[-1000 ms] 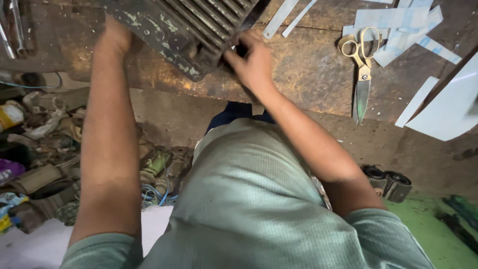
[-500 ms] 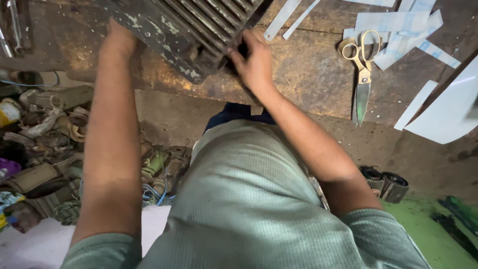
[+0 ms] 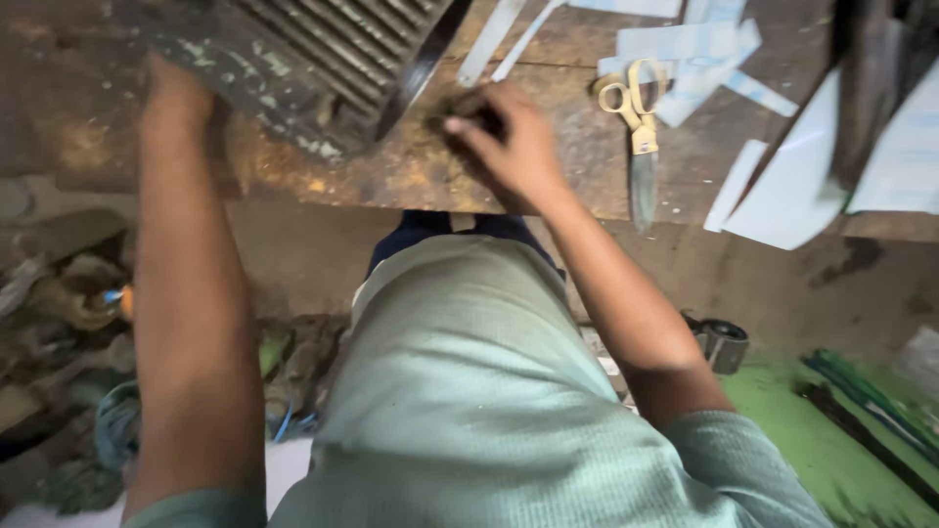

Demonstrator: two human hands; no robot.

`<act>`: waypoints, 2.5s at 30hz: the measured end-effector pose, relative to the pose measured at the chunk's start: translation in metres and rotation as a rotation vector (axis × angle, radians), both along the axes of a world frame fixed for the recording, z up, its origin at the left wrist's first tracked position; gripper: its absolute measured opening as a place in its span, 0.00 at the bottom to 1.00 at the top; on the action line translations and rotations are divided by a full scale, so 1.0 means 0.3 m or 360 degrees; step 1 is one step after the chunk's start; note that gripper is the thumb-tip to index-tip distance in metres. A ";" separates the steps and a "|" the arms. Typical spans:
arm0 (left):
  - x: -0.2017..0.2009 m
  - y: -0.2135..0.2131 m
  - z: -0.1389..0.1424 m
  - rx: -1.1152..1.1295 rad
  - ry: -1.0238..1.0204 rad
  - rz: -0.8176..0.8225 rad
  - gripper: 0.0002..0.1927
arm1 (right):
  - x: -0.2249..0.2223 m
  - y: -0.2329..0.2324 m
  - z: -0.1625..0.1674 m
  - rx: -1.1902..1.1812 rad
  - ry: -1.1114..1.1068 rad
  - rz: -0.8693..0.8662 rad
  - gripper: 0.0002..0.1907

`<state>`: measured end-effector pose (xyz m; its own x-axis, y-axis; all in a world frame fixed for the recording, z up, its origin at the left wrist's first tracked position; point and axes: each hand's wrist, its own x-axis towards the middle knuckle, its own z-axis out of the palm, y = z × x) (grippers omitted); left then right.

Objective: The person repeatedly cuts small strips of white material with scissors and inserts them into the slots of a metal motor housing. The person handles the motor housing and strips one at a time, placing each strip into a slot.

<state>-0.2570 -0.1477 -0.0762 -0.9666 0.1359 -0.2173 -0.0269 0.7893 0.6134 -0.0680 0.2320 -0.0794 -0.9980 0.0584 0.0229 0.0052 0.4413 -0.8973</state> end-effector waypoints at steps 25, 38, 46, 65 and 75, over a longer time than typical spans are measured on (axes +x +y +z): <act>0.730 0.546 0.195 0.1122 -0.0494 -0.0134 0.24 | 0.214 0.195 0.441 0.0473 0.0566 0.0238 0.19; 0.735 0.737 0.375 0.0938 -0.0228 -0.0397 0.13 | 0.267 0.127 0.363 -0.0312 -0.0165 -0.0102 0.07; 0.772 0.764 0.290 0.0675 -0.0120 -0.0340 0.07 | 0.319 0.161 0.316 -0.0412 -0.0027 0.0049 0.06; 0.813 0.783 0.356 0.1392 -0.0255 -0.0288 0.10 | 0.355 0.113 0.396 -0.0383 0.0172 -0.0205 0.05; 0.808 0.707 0.357 0.1533 -0.0346 -0.0372 0.07 | 0.387 0.080 0.500 -0.0258 -0.0054 -0.0094 0.06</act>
<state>-0.0146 0.0645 0.0309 -0.8459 0.5268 -0.0833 -0.1217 -0.0385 0.9918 0.0481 0.2560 0.0706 -0.9928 0.1171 -0.0251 0.0582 0.2890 -0.9556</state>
